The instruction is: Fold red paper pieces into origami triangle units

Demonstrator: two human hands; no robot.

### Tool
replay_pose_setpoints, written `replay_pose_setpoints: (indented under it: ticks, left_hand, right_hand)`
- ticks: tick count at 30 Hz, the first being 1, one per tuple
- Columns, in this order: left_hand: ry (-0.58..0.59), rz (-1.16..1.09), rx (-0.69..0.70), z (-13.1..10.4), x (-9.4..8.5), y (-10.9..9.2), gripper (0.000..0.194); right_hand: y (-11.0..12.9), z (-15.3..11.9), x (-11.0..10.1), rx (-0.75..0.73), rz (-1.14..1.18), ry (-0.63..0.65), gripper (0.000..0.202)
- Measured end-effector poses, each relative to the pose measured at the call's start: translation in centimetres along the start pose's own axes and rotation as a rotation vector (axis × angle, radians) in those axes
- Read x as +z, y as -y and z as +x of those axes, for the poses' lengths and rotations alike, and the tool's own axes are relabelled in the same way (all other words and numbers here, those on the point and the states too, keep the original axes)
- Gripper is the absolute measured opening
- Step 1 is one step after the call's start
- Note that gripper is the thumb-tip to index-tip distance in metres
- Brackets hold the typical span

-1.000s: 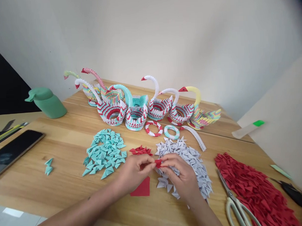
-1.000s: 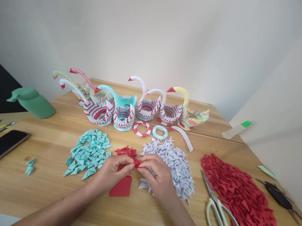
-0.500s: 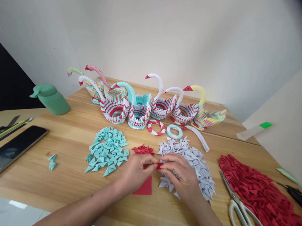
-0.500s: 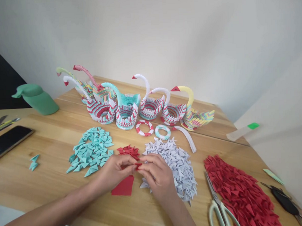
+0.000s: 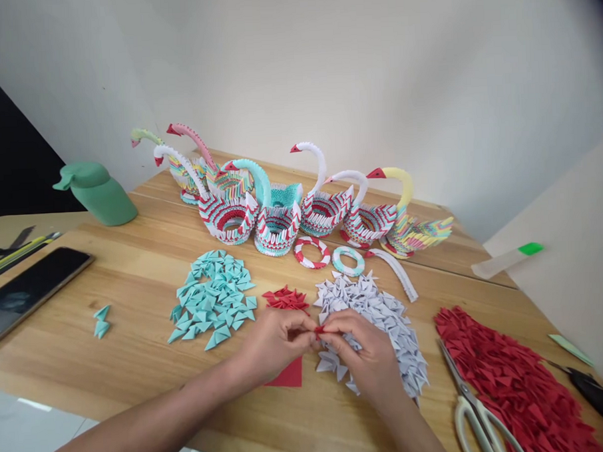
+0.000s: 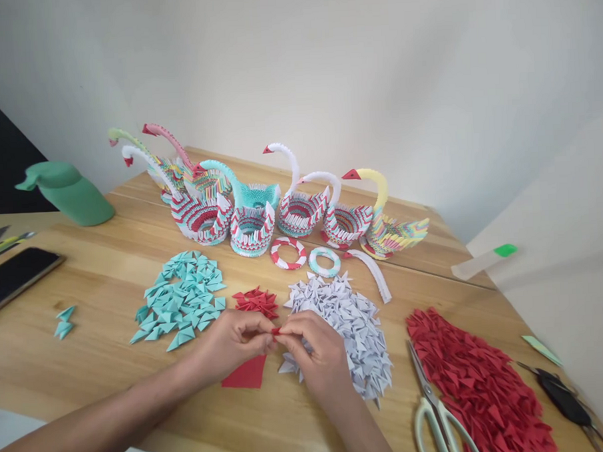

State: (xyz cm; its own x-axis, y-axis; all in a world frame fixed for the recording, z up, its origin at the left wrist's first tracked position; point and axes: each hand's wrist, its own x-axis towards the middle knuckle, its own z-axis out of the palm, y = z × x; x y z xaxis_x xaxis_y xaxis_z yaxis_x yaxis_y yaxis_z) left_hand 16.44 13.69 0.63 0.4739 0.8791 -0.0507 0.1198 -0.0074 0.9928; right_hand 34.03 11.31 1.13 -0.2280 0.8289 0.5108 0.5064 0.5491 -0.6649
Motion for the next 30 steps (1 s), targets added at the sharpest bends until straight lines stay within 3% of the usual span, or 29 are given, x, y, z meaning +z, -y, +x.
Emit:
replay_pose_setpoints:
  ticks: [4, 8, 12, 30]
  left_hand:
    - [-0.003, -0.032, 0.007, -0.1, 0.1, 0.1, 0.014]
    - [0.024, -0.254, -0.046, 0.1, 0.3, 0.7, 0.009]
    - [0.037, -0.440, -0.086, 0.5, 0.4, 1.2, 0.023]
    - [-0.057, -0.298, -0.032, 0.0, 0.7, 0.1, 0.015]
  right_hand:
    - [0.0, -0.2, 0.0, 0.049, -0.020, -0.006, 0.010]
    - [0.0, -0.2, -0.1, 0.017, 0.016, -0.007, 0.010]
    - [-0.1, -0.3, -0.2, 0.054, 0.031, -0.052, 0.010]
    - [-0.5, -0.6, 0.2, 0.059, 0.004, -0.085, 0.012]
